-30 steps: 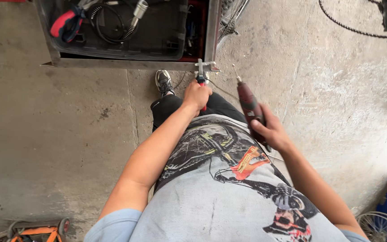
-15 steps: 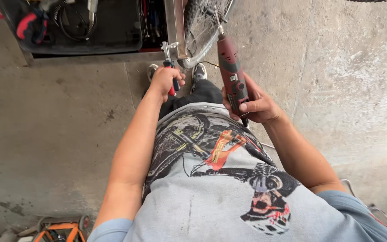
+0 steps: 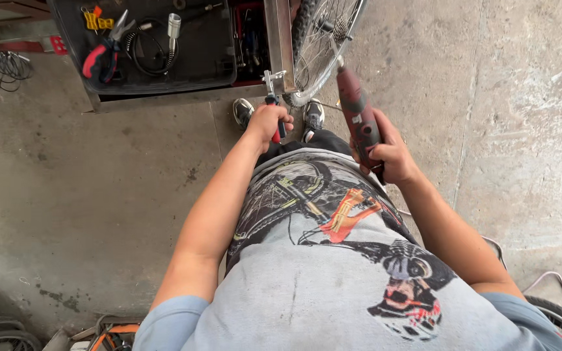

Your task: The person holds a metal bike part and uses a rotary tool to sand or grind its surface, then manipulates a small piece of cable using pliers and fits it into the metal part.

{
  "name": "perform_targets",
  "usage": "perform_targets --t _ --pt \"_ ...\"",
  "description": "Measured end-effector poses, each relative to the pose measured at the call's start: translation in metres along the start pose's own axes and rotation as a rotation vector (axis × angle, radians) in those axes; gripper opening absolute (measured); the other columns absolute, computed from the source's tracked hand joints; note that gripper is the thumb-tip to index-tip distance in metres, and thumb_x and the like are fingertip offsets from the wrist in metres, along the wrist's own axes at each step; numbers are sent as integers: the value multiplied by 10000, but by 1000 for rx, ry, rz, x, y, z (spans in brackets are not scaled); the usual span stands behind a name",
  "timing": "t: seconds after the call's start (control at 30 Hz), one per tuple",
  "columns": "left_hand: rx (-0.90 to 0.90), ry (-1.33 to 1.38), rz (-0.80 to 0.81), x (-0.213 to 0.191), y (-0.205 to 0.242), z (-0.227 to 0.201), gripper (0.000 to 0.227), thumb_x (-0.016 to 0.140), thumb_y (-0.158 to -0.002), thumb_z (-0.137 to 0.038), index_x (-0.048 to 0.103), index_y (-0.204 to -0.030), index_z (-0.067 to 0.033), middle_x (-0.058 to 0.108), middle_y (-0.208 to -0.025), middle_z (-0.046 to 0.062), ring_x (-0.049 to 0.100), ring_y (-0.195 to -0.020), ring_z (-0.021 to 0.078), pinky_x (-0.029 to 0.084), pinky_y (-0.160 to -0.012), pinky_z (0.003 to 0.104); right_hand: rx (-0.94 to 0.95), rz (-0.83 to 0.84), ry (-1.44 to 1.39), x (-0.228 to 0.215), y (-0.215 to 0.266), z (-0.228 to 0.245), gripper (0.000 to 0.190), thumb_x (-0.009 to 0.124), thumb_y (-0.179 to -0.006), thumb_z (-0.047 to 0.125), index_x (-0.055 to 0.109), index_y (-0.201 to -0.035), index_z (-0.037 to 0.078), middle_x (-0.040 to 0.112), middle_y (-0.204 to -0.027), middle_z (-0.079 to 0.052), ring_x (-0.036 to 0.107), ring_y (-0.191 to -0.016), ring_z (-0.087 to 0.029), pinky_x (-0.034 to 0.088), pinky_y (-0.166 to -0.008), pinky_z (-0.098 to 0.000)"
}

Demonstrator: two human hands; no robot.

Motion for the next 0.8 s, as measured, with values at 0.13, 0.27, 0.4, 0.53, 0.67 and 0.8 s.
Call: perform_targets --t 0.13,0.27,0.4,0.53,0.67,0.8 --pt "-7 -55 -22 9 8 -6 216 709 -628 -63 635 -830 -48 734 -716 167 782 -602 259 603 -468 315 91 3 253 7 3 -3 879 657 -800 173 321 -1602 44 590 -831 -250 635 -610 -306 479 -342 -374" --pt "-3 -168 -117 12 29 -22 245 675 -602 -98 647 -815 19 673 -618 163 754 -549 256 550 -386 341 290 -128 868 17 3 -15 772 718 -914 492 409 -1613 382 620 -1417 -247 581 -1276 -523 459 -1040 -616" --pt "27 -233 -140 10 12 -17 232 662 -569 -106 654 -748 40 624 -527 197 647 -394 283 497 -308 374 236 -125 919 22 -3 -23 751 693 -944 491 385 -1620 379 578 -1519 -171 554 -1301 -539 430 -1062 -656" --pt "36 -267 -152 7 2 -15 276 659 -541 -81 660 -785 50 638 -575 182 724 -491 276 547 -342 380 233 -119 933 37 -8 -12 756 677 -953 561 363 -1627 425 689 -1308 -244 606 -1232 -530 451 -1020 -643" --pt "14 -243 -143 16 15 -26 238 628 -591 -102 671 -753 67 605 -573 172 712 -492 284 558 -347 392 215 -61 943 47 -13 -5 790 693 -931 565 342 -1628 443 608 -1478 -204 554 -1310 -519 452 -1080 -618" --pt "-18 -188 -166 21 21 -31 232 599 -644 -132 674 -748 62 589 -556 159 655 -409 258 555 -336 403 210 -53 956 49 -16 -8 787 687 -945 554 318 -1635 473 622 -1453 -221 556 -1309 -512 450 -1105 -597"
Point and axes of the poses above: each hand's wrist, its own y-axis away from the middle knuckle, its own x-axis out of the palm, z = x × y, the point moved 5 cm from there along -y, towards the middle knuckle
